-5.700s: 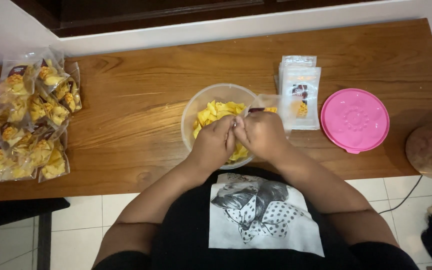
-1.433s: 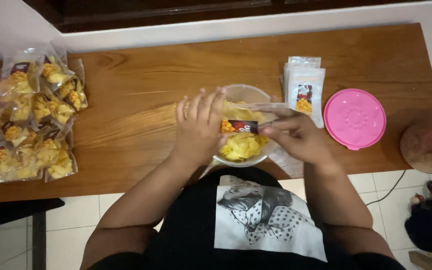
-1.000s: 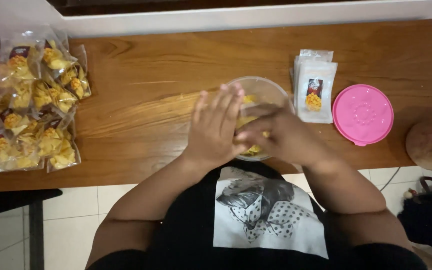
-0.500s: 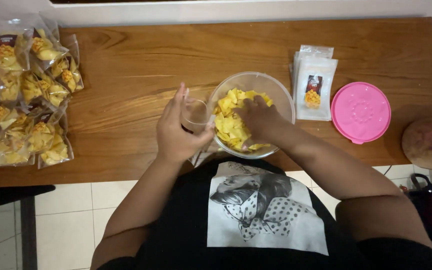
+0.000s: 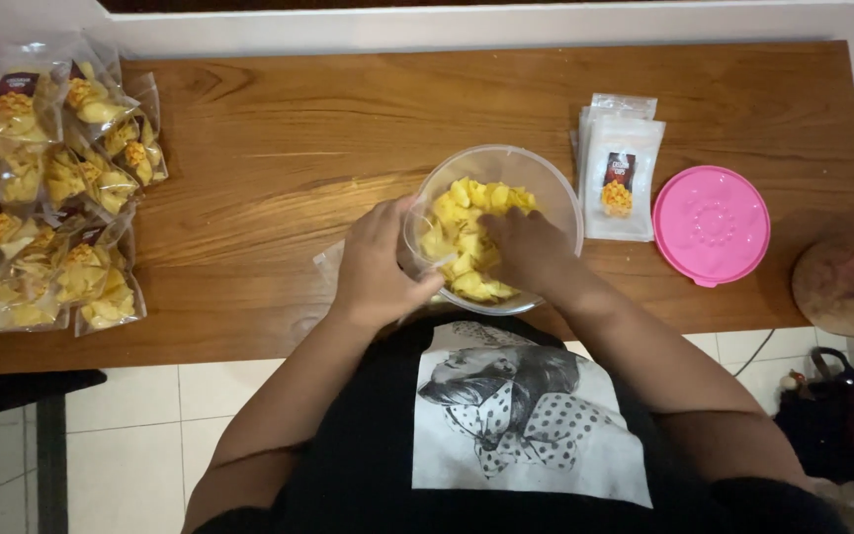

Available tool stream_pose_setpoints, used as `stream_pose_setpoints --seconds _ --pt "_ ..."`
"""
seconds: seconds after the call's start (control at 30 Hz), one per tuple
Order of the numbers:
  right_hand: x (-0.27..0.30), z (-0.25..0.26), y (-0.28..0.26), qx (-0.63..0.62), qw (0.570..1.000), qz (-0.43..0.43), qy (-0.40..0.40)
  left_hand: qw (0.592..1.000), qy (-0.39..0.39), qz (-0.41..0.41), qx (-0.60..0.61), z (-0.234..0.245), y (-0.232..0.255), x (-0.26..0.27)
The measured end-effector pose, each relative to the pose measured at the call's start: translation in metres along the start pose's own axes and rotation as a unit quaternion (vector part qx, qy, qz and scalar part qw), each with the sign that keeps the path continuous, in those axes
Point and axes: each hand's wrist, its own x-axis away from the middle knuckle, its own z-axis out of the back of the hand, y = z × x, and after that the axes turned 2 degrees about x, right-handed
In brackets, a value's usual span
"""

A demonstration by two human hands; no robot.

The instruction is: Manually packing cassava chips from a bowl into small plastic bags on a wooden table.

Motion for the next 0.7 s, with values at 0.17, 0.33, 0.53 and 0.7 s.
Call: stream_pose_setpoints --seconds 0.17,0.33,0.53,0.7 --pt "0.005 0.017 0.02 -0.16 0.985 0.035 0.049 0.998 -0.025 -0.043 -0.034 -0.003 0.01 -0.003" --pt "0.014 0.026 0.037 -0.362 0.921 0.061 0.133 0.994 -0.007 -0.068 -0.087 -0.016 0.003 -0.002" --pt "0.009 0.016 0.055 -0.601 0.769 0.092 0.196 0.994 -0.027 -0.073 -0.082 -0.022 0.013 -0.01" --pt "0.033 0.045 0.037 -0.526 0.825 0.059 0.195 0.994 -0.043 -0.074 -0.064 -0.029 0.024 -0.011"
